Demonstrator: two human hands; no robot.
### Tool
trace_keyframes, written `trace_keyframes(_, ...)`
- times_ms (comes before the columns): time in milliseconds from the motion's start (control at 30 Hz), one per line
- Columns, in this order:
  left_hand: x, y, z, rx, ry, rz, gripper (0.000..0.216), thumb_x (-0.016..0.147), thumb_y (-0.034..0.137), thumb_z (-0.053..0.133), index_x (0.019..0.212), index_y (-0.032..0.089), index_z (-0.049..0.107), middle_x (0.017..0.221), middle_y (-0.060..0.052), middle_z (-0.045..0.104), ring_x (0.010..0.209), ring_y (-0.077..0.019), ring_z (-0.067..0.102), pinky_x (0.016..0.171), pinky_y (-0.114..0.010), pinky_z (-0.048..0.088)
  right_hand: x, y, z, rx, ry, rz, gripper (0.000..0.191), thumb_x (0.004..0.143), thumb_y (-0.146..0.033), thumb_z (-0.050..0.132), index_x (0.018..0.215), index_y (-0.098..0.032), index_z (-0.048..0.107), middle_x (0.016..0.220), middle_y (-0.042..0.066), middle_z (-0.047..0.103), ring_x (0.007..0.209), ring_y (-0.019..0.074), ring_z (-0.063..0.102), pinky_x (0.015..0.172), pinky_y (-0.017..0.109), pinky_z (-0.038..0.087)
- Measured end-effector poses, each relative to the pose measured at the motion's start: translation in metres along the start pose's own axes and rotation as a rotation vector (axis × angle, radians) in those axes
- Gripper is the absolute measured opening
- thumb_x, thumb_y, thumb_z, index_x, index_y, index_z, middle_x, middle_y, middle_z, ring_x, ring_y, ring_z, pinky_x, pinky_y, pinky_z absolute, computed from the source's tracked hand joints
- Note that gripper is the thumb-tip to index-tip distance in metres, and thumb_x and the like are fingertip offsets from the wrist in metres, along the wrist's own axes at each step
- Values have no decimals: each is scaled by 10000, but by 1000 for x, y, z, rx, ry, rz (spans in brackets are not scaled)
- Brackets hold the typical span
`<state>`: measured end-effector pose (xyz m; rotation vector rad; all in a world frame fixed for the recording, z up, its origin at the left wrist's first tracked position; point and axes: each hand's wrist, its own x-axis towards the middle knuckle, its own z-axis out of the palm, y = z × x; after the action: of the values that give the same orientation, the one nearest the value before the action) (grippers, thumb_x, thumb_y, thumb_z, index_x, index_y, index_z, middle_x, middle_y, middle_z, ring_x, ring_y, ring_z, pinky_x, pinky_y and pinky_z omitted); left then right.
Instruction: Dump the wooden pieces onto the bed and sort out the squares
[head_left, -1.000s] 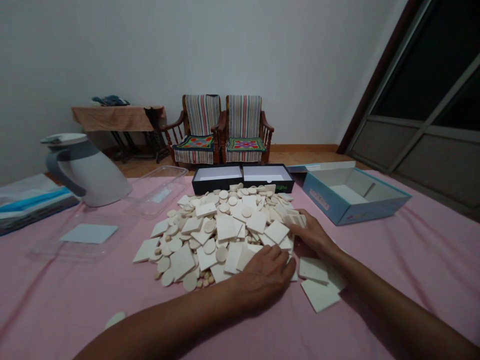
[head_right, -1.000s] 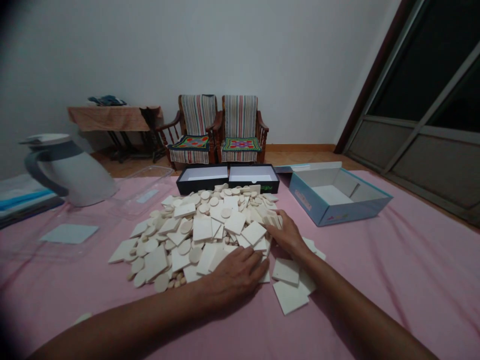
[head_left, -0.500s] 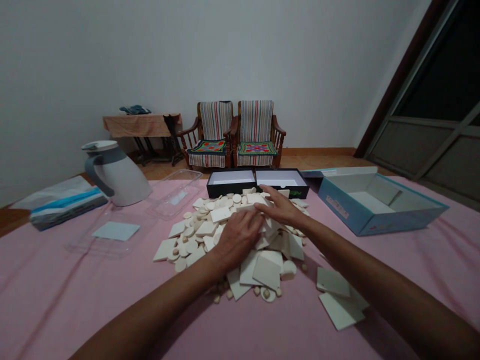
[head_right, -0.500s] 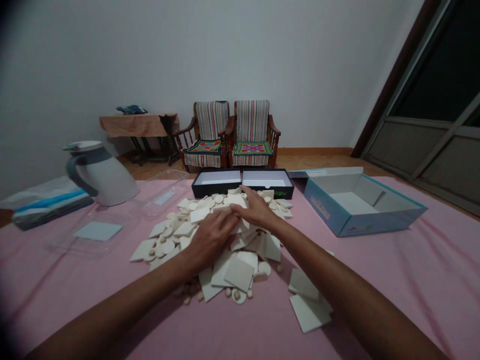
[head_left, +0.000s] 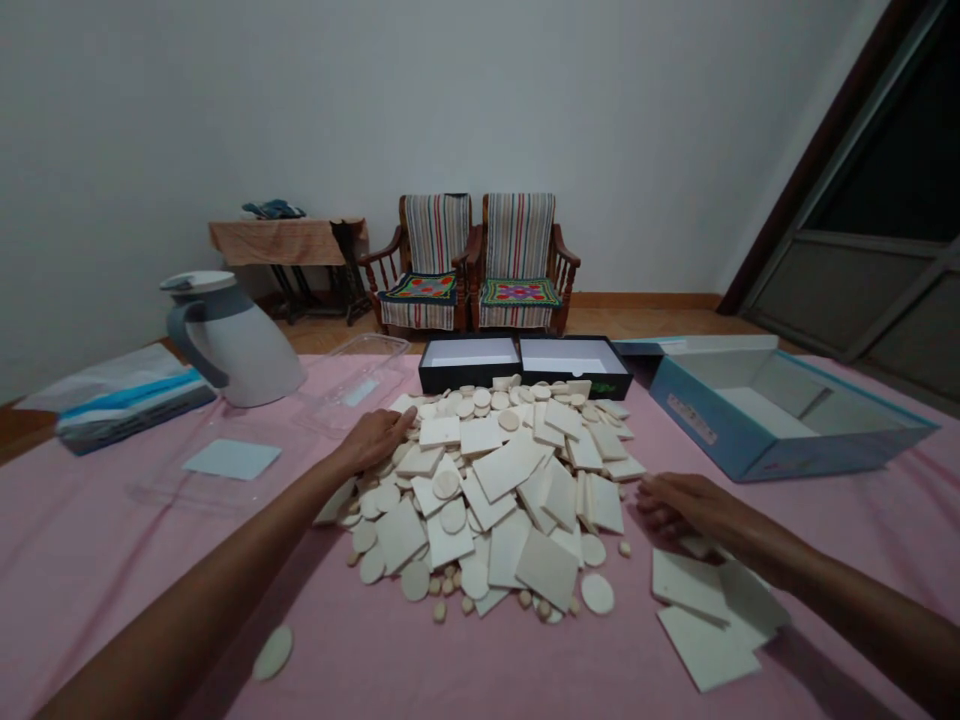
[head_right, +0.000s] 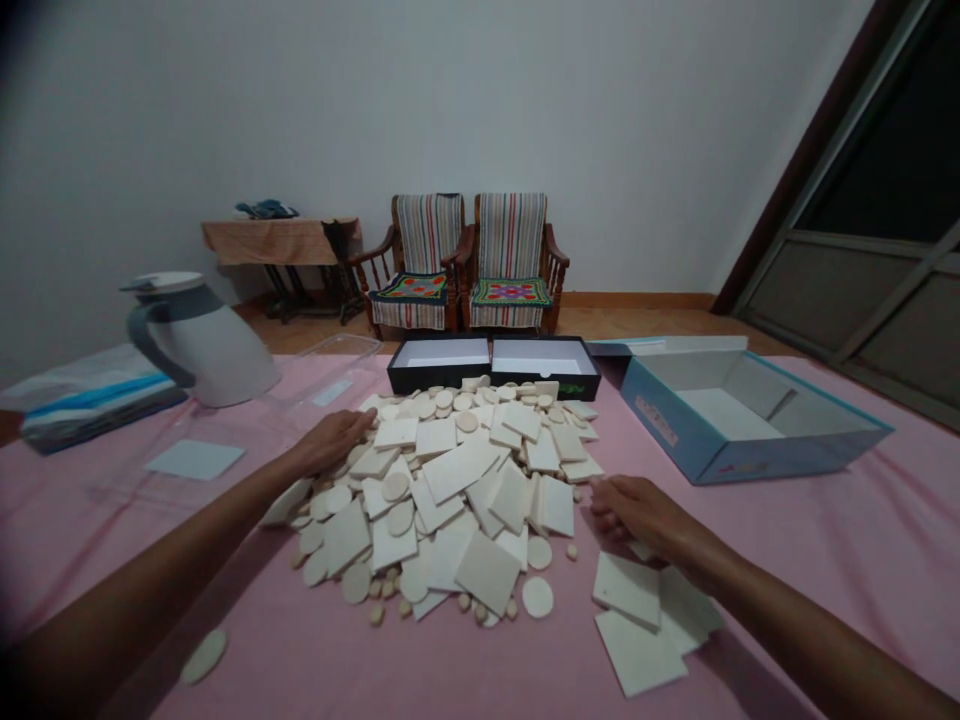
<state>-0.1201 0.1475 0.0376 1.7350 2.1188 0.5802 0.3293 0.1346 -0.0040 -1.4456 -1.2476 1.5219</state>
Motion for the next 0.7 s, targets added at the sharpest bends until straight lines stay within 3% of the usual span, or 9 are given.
trace_keyframes(167, 17, 10, 12, 26, -81, 47, 635, 796, 732, 297, 723, 188, 617, 901, -137, 706, 903, -306, 630, 822, -372, 431, -6, -21, 38, 220, -87, 136, 233, 711, -318, 774, 805, -131, 672, 796, 120, 710, 688, 161, 671, 635, 243, 541)
trace_keyframes(333, 29, 23, 16, -10, -99, -19, 702, 735, 796, 337, 843, 173, 641, 1007, -164, 705, 967, -338, 626, 815, -382, 435, -14, -20, 59, 356, -34, 135, 279, 749, -343, 718, 951, -162, 652, 784, 78, 710, 687, 175, 674, 583, 263, 547)
trace_keyframes(533, 29, 39, 25, -109, -138, -47, 664, 710, 815, 387, 701, 190, 612, 809, -95, 718, 846, -299, 652, 686, -323, 446, -24, -3, 79, 405, 10, 5, 372, 786, -480, 592, 1035, -207, 638, 862, 53, 733, 855, 270, 690, 662, 360, 560)
trace_keyframes(700, 24, 43, 31, -184, -143, -75, 629, 684, 808, 456, 646, 195, 589, 724, -62, 694, 792, -274, 636, 622, -293, 422, -27, -16, 89, 490, -56, 98, 377, 803, -465, 587, 1057, -192, 643, 910, 70, 733, 877, 265, 687, 705, 359, 552)
